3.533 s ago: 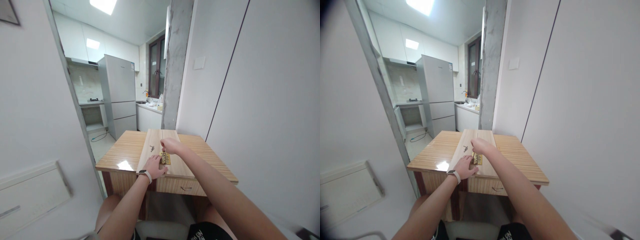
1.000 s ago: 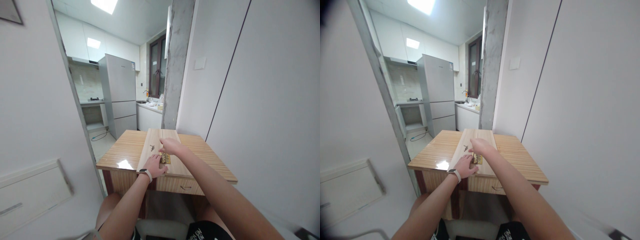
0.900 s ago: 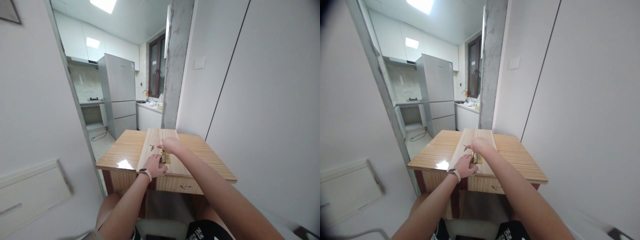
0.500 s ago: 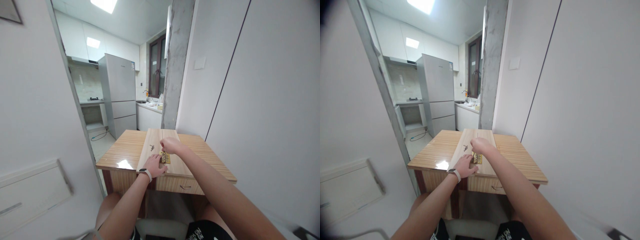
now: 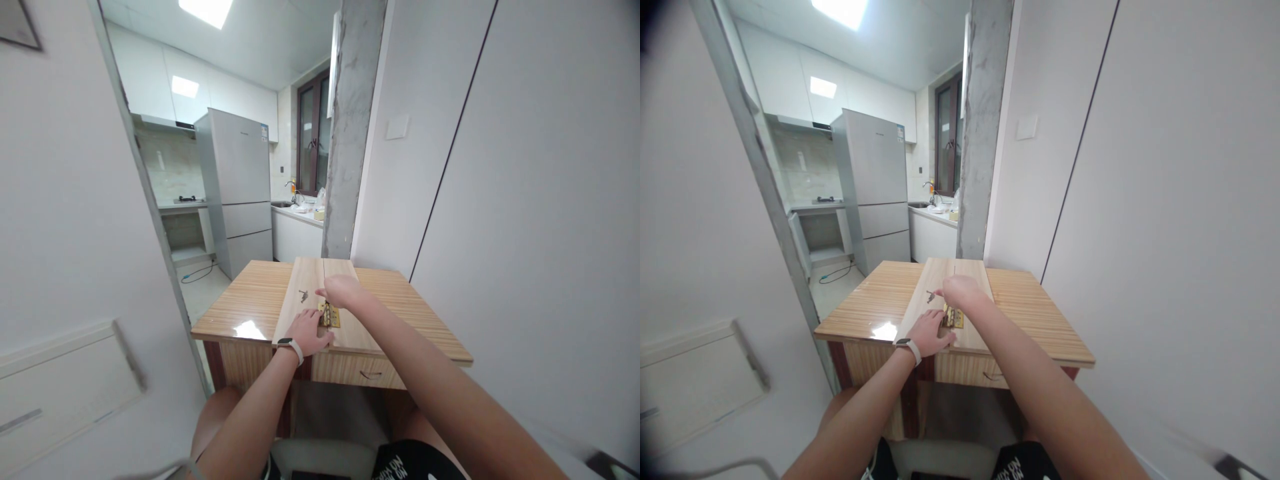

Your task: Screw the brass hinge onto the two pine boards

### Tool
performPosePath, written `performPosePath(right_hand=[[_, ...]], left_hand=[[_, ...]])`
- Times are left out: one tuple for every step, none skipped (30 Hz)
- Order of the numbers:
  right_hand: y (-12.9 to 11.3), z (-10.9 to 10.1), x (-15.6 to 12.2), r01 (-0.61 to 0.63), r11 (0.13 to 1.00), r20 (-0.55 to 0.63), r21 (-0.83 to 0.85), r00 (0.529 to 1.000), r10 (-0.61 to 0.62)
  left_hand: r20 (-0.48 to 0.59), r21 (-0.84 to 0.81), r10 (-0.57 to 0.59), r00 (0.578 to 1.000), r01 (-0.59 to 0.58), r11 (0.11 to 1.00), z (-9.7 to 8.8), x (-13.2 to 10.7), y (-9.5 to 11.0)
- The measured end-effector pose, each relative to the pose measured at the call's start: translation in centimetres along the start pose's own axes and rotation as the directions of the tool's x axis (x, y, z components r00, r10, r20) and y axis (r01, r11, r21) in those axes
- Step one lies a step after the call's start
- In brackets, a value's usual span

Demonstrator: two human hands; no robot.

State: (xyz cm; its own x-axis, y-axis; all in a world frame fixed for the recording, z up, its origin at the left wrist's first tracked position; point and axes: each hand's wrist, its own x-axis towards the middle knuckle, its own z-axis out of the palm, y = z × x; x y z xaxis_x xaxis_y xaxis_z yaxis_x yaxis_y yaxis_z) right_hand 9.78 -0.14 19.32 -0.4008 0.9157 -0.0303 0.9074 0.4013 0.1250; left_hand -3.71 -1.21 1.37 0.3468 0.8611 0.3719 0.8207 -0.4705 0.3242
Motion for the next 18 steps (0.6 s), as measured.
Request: performPosePath(right_hand=[[0.0,0.0,0.0,-0.006,1.000,-0.014,-0.015,1.000,0.006],[0.0,0.1,0.1,-0.014,1.000,-0.031,-0.029,0.999,0.013],[0.0,0.2,0.1,-0.017,0.999,-0.044,-0.039,0.999,0.016],[0.1,0.3,0.1,-0.015,0.999,-0.051,-0.045,0.999,0.013],[0.1,0.4,0.2,-0.008,0.999,-0.055,-0.049,0.998,0.005],[0.2,0.5,0.2,0.004,0.999,-0.059,-0.051,0.998,-0.007],[0.3,0.6,0.2,0.020,0.998,-0.061,-0.053,0.998,-0.023],[0.4,0.6,0.3,0.040,0.998,-0.062,-0.054,0.997,-0.043],[0.5,0.7,0.3,0.060,0.997,-0.063,-0.053,0.996,-0.064],[0.7,0.8,0.4,0.083,0.995,-0.065,-0.050,0.994,-0.086],[0.8,0.9,0.6,0.107,0.993,-0.064,-0.043,0.992,-0.109],[0.9,0.9,0.7,0.130,0.991,-0.059,-0.035,0.990,-0.132],[1.0,1.1,0.9,0.151,0.988,-0.056,-0.024,0.987,-0.152],[1.1,1.2,1.0,0.167,0.986,-0.057,-0.013,0.984,-0.168],[1.2,1.3,1.1,0.178,0.984,-0.060,-0.001,0.982,-0.177],[1.2,1.4,1.1,0.182,0.983,-0.069,0.011,0.981,-0.181],[1.2,1.4,1.1,0.179,0.984,-0.078,0.021,0.981,-0.177],[1.2,1.5,1.0,0.168,0.985,-0.087,0.029,0.982,-0.165]], left_hand=[[0.001,0.000,-0.001,1.000,0.001,1.000,0.0,0.0,0.0],[0.005,0.000,-0.003,1.000,0.003,1.000,0.0,0.0,0.1],[0.010,0.002,-0.007,1.000,0.007,1.000,0.0,0.0,0.1],[0.015,0.003,-0.012,1.000,0.012,1.000,-0.1,0.0,0.2],[0.019,0.005,-0.018,1.000,0.018,1.000,-0.1,0.0,0.2],[0.023,0.006,-0.024,0.999,0.024,1.000,-0.2,0.0,0.2],[0.026,0.007,-0.029,0.999,0.028,1.000,-0.2,0.0,0.3],[0.026,0.006,-0.030,0.999,0.030,1.000,-0.2,0.0,0.3],[0.024,0.006,-0.030,0.999,0.030,1.000,-0.2,0.0,0.3],[0.022,0.005,-0.030,0.999,0.030,1.000,-0.2,0.0,0.3],[0.021,0.005,-0.030,0.999,0.030,1.000,-0.2,0.0,0.2],[0.020,0.005,-0.029,0.999,0.029,1.000,-0.1,0.0,0.2],[0.019,0.005,-0.027,0.999,0.027,1.000,-0.1,0.0,0.1],[0.017,0.004,-0.024,1.000,0.024,1.000,0.0,0.0,0.1],[0.014,0.003,-0.022,1.000,0.022,1.000,0.0,0.0,0.0],[0.010,0.001,-0.019,1.000,0.019,1.000,0.1,0.0,0.0],[0.004,0.000,-0.016,1.000,0.016,1.000,0.1,0.0,-0.1],[0.000,-0.002,-0.014,1.000,0.014,1.000,0.1,0.0,-0.1]])
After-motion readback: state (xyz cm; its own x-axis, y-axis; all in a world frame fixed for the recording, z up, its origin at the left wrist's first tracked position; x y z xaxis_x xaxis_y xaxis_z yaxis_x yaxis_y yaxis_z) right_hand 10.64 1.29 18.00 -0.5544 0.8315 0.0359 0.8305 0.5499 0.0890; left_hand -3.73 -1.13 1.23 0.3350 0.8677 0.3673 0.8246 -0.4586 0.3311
